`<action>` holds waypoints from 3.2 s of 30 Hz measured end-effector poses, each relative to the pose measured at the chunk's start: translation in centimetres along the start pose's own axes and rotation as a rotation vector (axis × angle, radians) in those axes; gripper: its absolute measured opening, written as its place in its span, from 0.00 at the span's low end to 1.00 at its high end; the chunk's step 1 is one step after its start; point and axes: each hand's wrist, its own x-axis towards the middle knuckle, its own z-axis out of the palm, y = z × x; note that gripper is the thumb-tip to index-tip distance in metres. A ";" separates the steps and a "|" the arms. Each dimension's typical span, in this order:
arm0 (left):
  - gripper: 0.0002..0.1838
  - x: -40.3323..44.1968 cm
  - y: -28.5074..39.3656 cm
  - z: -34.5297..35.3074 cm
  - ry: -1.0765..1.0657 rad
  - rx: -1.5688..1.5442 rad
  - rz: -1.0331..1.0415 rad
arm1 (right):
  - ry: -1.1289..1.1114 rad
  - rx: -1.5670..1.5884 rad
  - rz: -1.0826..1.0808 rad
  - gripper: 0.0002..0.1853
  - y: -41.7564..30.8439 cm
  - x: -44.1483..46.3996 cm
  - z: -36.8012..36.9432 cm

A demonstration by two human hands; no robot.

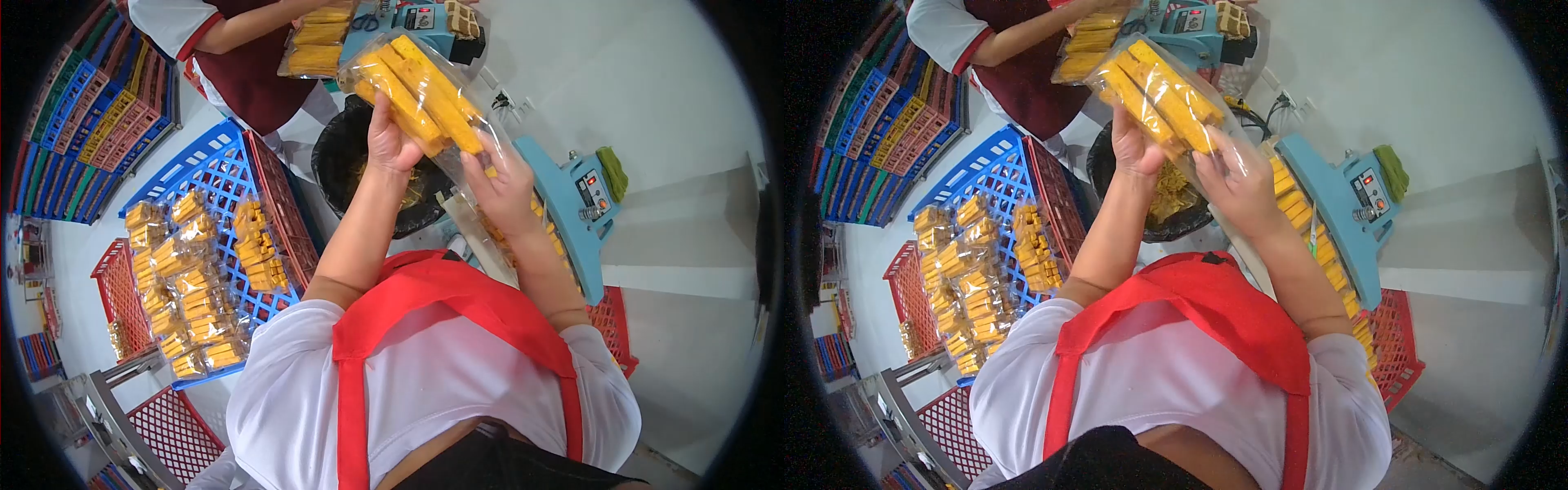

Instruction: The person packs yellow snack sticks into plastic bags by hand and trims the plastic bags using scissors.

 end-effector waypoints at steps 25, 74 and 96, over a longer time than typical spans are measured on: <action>0.29 1.2 2.5 -2.6 -0.022 -0.290 -0.043 | -0.428 -0.498 -0.419 0.05 -1.9 4.8 -1.1; 0.51 -9.4 14.1 2.4 -0.040 0.684 0.308 | -0.696 1.680 1.079 0.32 -0.5 2.7 10.8; 0.55 -10.2 12.8 4.5 -0.048 0.980 0.372 | -0.733 1.814 1.268 0.34 -2.8 2.6 11.2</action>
